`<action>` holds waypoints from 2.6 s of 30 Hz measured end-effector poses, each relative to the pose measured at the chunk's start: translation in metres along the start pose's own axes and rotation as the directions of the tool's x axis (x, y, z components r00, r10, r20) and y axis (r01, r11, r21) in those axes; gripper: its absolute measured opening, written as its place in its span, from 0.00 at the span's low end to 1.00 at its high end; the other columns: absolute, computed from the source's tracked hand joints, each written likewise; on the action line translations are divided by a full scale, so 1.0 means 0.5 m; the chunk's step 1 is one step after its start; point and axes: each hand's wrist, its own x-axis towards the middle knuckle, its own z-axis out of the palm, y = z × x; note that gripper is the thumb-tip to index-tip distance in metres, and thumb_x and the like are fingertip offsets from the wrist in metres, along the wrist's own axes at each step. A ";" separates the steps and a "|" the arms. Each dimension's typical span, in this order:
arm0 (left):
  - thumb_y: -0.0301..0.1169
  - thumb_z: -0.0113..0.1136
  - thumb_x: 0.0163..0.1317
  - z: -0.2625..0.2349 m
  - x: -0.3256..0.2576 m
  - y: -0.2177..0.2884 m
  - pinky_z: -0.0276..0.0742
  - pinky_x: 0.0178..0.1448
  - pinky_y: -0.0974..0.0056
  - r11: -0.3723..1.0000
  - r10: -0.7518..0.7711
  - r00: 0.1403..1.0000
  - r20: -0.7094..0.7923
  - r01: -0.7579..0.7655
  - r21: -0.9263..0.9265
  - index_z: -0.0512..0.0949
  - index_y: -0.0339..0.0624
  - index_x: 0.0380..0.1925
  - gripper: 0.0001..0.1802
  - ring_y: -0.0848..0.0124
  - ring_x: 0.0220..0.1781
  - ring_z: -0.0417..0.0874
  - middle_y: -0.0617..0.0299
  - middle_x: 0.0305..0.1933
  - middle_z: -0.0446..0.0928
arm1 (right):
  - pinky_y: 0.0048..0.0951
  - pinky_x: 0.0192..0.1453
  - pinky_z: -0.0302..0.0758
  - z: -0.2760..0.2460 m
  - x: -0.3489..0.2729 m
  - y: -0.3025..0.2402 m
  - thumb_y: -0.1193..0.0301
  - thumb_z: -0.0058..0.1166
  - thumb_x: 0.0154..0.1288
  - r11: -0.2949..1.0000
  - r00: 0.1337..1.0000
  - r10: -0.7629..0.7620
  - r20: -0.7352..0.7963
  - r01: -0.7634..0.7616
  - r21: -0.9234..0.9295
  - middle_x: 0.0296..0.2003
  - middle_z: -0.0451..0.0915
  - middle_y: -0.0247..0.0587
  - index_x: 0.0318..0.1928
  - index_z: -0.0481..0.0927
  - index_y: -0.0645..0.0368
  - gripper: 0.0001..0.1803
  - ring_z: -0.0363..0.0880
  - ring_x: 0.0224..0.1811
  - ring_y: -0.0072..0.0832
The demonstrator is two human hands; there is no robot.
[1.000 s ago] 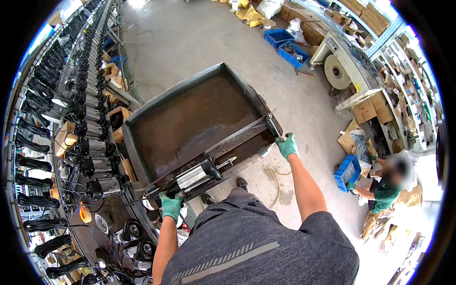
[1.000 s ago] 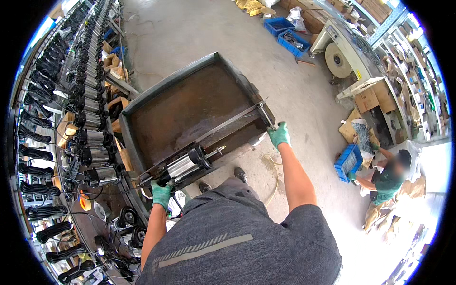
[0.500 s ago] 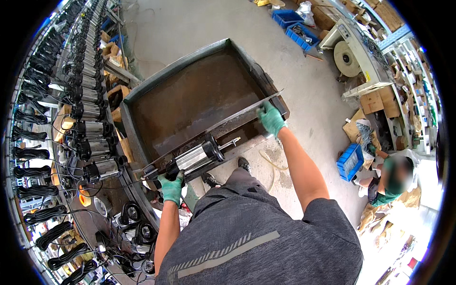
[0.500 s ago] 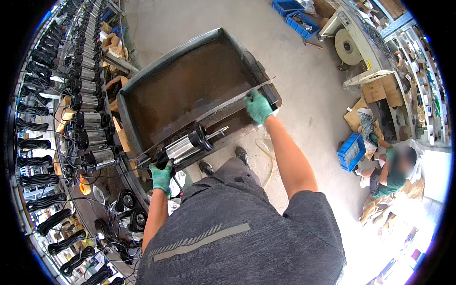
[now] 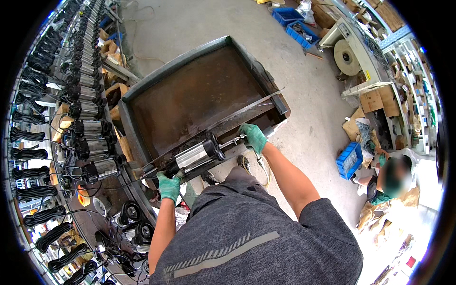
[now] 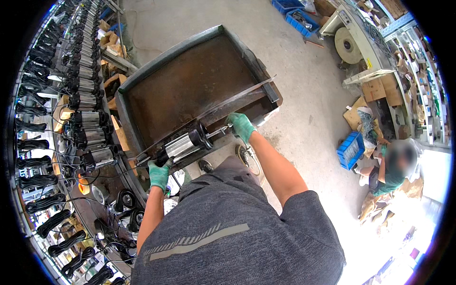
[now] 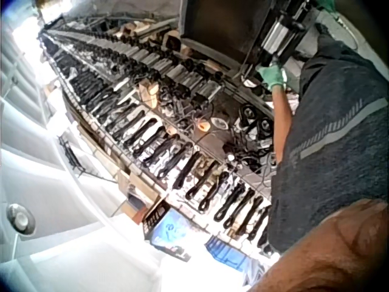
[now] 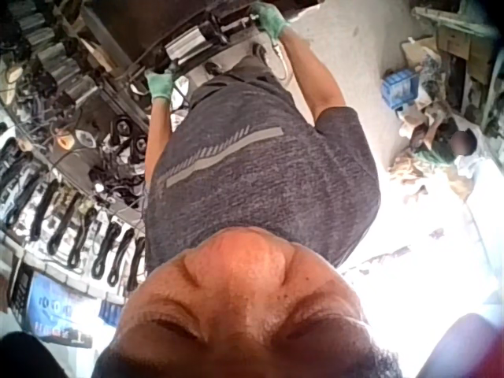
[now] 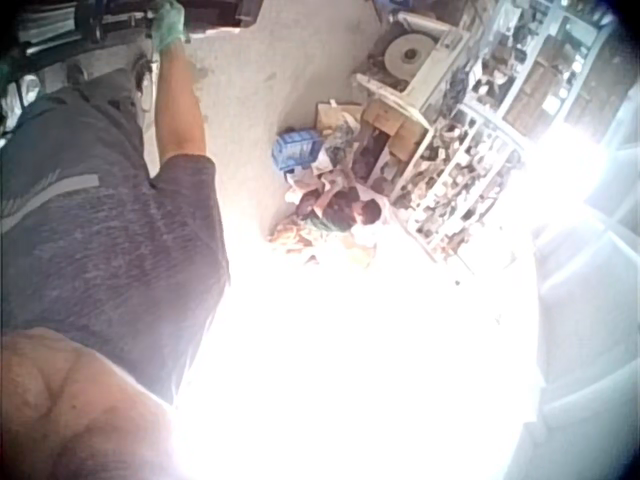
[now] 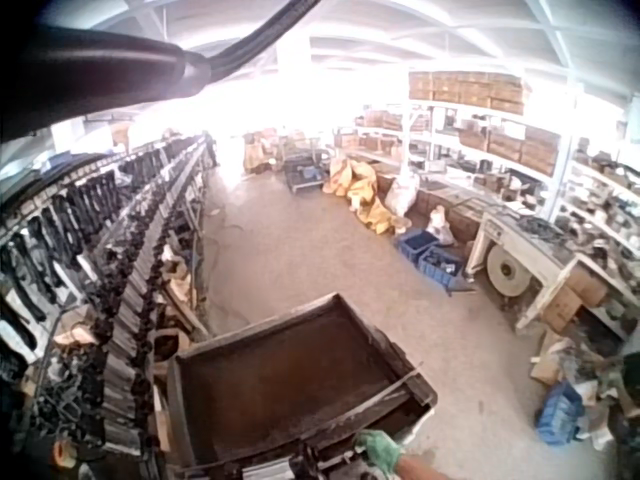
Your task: The person repeatedly picks up cylindrical submersible pumps from a rack and lowers them into a large rectangular water tank. They hold the pumps submerged for a few seconds, then lift them out and return them to the rack. This cycle is repeated for multiple units in a continuous loop.
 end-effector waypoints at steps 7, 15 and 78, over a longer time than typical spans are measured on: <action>0.39 0.85 0.50 -0.011 -0.002 0.013 0.79 0.56 0.59 0.993 -0.035 0.999 -0.033 0.038 0.116 0.71 0.33 0.50 0.37 0.62 0.46 0.83 0.49 0.47 0.84 | 0.31 0.16 0.59 0.017 0.017 0.012 0.69 0.44 0.69 0.998 0.994 0.069 -0.082 -0.068 0.008 0.17 0.72 0.36 0.30 0.81 0.55 0.13 0.64 0.13 0.26; 0.39 0.85 0.50 -0.010 -0.012 0.036 0.79 0.57 0.58 0.984 -0.070 0.997 -0.045 0.076 0.162 0.71 0.32 0.51 0.37 0.61 0.46 0.83 0.48 0.47 0.84 | 0.32 0.18 0.64 0.008 0.027 0.035 0.69 0.46 0.68 1.000 0.997 0.027 -0.075 -0.026 0.014 0.20 0.74 0.36 0.31 0.83 0.55 0.13 0.67 0.15 0.27; 0.29 0.66 0.68 -0.272 0.087 -0.193 0.79 0.58 0.53 0.951 0.177 0.981 0.076 -0.190 0.245 0.74 0.37 0.61 0.23 0.51 0.55 0.85 0.45 0.55 0.83 | 0.46 0.50 0.77 0.292 -0.052 -0.070 0.71 0.55 0.68 0.315 0.710 -0.677 0.195 0.518 -0.795 0.39 0.82 0.54 0.41 0.83 0.62 0.08 0.81 0.43 0.54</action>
